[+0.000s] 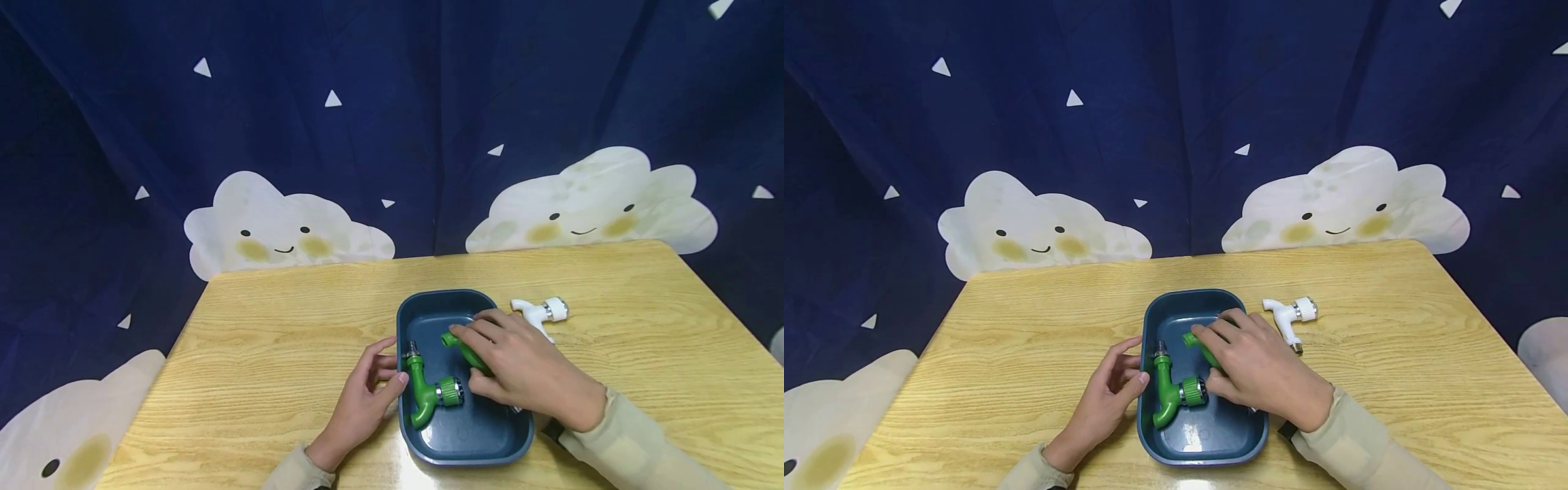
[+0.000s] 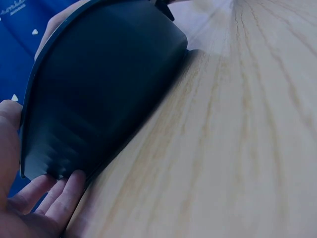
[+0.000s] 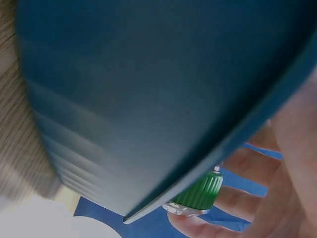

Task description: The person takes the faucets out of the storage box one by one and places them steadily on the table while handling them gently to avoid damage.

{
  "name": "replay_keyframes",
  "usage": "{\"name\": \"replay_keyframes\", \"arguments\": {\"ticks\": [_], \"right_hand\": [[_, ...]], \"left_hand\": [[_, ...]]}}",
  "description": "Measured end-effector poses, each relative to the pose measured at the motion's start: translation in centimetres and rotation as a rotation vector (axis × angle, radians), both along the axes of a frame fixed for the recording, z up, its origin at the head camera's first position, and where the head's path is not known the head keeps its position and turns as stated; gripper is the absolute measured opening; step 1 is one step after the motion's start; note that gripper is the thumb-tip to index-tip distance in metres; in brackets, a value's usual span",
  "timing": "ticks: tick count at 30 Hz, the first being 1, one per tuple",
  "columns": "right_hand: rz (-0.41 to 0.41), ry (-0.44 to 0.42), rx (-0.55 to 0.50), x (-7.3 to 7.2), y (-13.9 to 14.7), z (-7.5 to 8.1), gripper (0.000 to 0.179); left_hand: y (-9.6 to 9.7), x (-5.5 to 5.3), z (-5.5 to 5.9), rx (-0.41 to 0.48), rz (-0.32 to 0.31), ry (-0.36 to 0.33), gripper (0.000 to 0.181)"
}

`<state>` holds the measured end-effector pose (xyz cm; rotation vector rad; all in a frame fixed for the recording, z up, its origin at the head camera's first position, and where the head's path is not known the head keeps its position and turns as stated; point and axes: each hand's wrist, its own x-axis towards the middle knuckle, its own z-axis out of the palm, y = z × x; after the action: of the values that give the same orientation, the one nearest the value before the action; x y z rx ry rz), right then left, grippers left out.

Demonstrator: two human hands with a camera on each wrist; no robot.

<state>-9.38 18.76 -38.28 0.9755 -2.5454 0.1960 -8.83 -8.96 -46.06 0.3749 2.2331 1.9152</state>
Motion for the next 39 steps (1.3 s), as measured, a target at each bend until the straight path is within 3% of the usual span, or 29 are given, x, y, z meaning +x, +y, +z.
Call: {"name": "replay_keyframes", "arguments": {"ticks": [39], "right_hand": [[-0.037,0.026,-0.019,0.1,0.9,1.1,0.053]], "left_hand": [[0.1,0.0,0.1,-0.017,0.018,-0.023,0.057]]}}
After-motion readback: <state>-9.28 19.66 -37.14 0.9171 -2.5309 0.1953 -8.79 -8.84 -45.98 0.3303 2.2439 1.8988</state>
